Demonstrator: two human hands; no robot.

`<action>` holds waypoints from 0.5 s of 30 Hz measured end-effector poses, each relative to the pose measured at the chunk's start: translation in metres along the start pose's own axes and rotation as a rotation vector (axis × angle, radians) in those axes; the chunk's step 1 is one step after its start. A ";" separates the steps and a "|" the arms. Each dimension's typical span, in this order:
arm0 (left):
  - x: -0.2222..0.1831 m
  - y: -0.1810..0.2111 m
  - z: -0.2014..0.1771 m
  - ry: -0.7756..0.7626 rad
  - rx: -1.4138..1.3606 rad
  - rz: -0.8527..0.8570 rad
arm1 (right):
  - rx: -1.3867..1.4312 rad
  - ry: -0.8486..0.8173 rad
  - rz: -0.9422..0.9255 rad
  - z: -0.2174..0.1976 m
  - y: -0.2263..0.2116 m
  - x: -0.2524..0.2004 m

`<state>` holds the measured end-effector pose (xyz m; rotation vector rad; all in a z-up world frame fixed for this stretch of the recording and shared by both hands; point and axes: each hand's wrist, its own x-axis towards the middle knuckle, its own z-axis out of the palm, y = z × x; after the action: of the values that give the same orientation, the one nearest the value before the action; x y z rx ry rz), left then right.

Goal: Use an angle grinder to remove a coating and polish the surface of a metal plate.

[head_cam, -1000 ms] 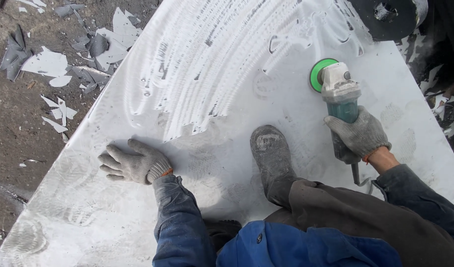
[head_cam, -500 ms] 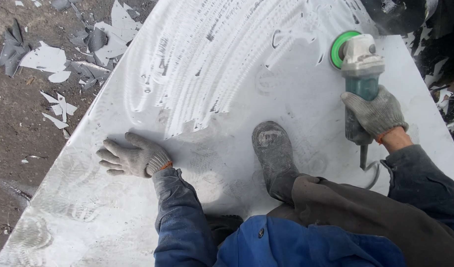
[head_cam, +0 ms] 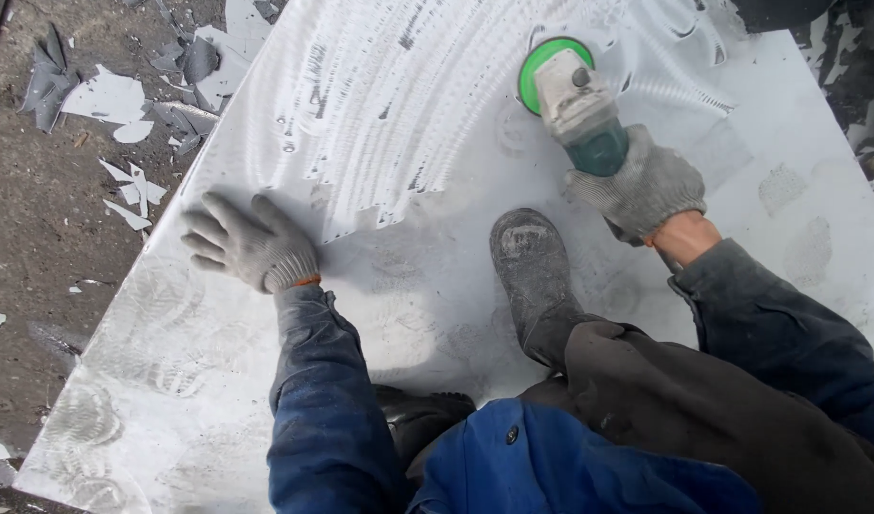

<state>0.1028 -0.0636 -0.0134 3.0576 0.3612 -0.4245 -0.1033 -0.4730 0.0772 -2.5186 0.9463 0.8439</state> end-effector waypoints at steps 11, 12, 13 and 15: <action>0.110 -0.136 -0.197 -0.022 0.237 0.601 | 0.240 0.077 0.157 0.003 0.081 0.021; 0.113 -0.147 -0.209 -0.023 0.140 0.600 | 0.197 0.171 0.186 0.010 0.089 0.025; 0.112 -0.145 -0.213 -0.020 0.142 0.601 | 0.200 0.172 0.186 0.012 0.083 0.026; 0.110 -0.140 -0.218 -0.056 0.036 0.628 | -0.030 0.210 0.062 0.020 0.075 0.019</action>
<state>0.2304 0.1112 0.1665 2.9567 -0.5994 -0.4706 -0.1507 -0.5272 0.0427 -2.6548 1.0892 0.6234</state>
